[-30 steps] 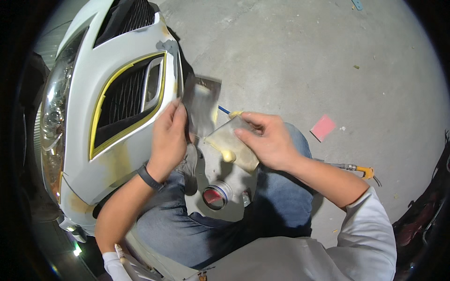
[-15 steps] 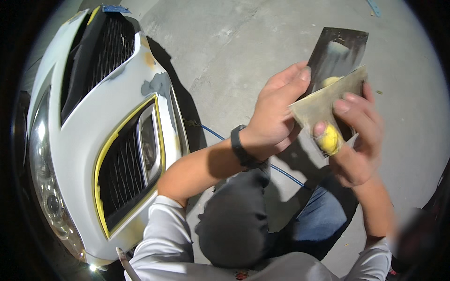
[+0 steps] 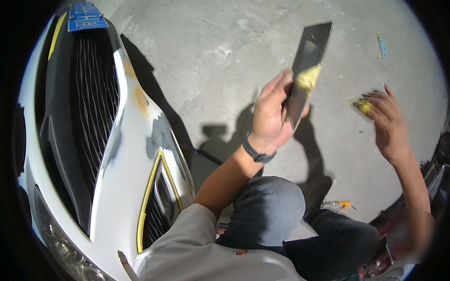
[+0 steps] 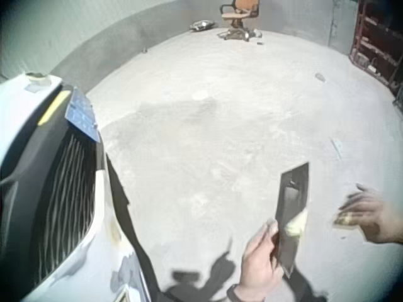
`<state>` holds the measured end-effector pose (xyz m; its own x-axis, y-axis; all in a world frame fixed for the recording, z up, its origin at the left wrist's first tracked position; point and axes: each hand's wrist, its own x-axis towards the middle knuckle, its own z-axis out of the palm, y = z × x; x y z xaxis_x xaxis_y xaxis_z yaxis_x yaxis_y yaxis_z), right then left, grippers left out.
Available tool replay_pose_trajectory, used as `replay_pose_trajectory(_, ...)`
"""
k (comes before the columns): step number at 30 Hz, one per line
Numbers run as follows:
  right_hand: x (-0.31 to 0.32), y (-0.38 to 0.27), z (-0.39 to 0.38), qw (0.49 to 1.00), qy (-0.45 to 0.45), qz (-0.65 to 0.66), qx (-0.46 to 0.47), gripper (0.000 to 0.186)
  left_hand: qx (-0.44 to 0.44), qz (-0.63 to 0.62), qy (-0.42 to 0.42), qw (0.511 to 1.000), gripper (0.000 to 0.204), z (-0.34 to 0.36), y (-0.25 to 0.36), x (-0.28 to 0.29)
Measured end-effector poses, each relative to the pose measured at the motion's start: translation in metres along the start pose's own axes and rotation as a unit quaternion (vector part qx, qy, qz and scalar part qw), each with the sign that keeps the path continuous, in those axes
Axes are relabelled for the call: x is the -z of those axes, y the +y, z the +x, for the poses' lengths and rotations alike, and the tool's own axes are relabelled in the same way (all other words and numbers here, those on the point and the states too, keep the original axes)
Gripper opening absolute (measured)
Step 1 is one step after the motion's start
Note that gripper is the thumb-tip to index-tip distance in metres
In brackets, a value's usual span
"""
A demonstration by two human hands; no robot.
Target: The person applies a yellow body filler to the front bumper of a white car using a metal spreader and a red plastic scraper. They repeatedly scoop filler from the spreader and smooth it onto the bumper surface, working along the edge near the grille.
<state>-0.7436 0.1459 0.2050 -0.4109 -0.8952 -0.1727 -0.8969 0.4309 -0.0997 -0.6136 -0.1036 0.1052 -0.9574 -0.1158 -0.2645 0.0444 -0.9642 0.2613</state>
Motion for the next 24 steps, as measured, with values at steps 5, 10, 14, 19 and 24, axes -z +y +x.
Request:
replay_pose_trajectory(5,-0.049,0.044,0.049,0.75,0.2,0.532,-0.339,0.051,0.075,0.096,0.039,0.992,0.031,0.069,-0.003,0.045)
replay_pose_trajectory(10,-0.099,0.05,0.137,0.72,0.136,0.616,-0.289,0.043,0.0,0.092,-0.049,0.995,0.029,0.074,0.034,0.07)
replay_pose_trajectory(14,-0.106,0.019,0.196,0.68,0.002,0.68,-0.273,0.042,-0.02,0.273,0.121,0.954,0.033,0.014,0.072,0.08)
replay_pose_trajectory(19,-0.129,-0.029,0.224,0.591,-0.223,0.767,-0.106,0.039,-0.035,0.344,0.318,0.883,0.034,-0.054,0.052,0.09)
replay_pose_trajectory(24,-0.175,-0.038,0.224,0.536,-0.343,0.766,-0.094,0.035,0.073,0.947,0.221,0.221,0.055,-0.127,0.103,0.019)
